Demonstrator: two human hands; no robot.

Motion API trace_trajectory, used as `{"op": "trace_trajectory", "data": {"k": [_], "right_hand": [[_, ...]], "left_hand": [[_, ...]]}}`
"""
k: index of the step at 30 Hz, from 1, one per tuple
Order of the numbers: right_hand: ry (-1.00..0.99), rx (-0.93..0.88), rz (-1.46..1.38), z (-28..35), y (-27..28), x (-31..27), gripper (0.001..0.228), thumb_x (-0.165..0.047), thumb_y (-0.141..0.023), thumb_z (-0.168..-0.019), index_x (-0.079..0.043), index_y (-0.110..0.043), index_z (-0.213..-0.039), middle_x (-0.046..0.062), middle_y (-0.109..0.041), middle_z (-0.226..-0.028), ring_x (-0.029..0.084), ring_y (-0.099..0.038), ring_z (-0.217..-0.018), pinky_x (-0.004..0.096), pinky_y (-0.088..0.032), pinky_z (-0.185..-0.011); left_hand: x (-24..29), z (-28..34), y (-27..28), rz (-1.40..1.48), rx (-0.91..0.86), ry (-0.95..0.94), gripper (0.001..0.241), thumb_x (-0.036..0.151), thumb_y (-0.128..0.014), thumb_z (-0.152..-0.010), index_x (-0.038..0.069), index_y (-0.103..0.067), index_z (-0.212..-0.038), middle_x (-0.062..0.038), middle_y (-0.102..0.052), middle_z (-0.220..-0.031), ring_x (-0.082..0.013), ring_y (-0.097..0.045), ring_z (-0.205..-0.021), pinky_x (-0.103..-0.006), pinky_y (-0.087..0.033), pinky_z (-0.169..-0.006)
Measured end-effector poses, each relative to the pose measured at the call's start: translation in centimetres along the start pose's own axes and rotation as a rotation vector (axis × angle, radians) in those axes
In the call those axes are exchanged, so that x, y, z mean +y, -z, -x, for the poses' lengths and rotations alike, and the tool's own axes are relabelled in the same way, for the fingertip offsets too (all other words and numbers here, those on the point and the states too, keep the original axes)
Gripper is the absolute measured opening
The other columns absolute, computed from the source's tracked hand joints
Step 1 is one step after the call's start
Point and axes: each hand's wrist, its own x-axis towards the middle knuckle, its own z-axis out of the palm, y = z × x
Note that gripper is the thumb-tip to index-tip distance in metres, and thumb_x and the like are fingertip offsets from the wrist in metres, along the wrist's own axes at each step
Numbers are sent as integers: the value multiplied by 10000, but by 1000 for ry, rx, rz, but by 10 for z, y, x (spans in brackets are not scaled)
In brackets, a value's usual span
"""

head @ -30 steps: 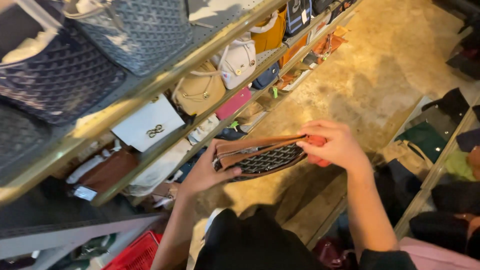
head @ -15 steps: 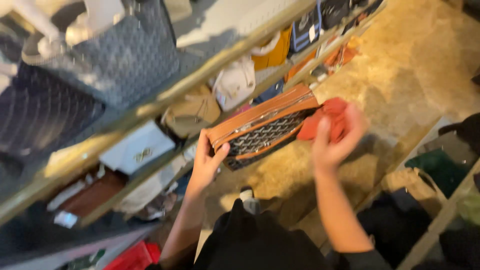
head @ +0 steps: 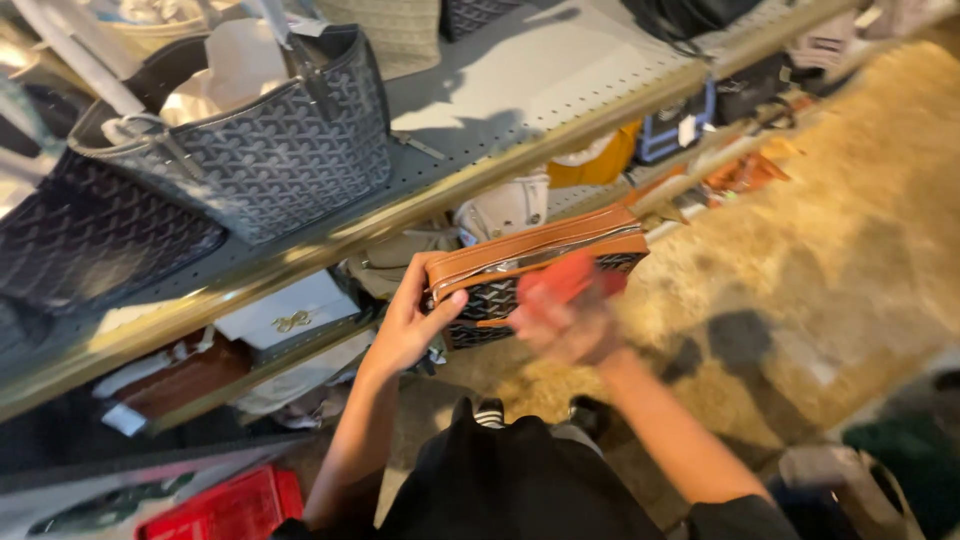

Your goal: Wiping down various designer handbags with a cloth and placing them into a shopping basket.

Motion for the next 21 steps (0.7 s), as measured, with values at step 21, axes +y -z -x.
{"op": "trace_trajectory", "data": {"k": [21], "right_hand": [[225, 280, -364, 42, -5, 198, 326, -324, -510, -1054, -185, -804, -1055, -14, -796, -1087, 212, -739, -1067, 625, -447, -1102]], "left_hand": [[-23, -52, -163, 90, 458, -4, 479, 141, -770, -902, 77, -570, -1333, -106, -601, -1099, -196, -544, -980, -430, -558, -871]]}}
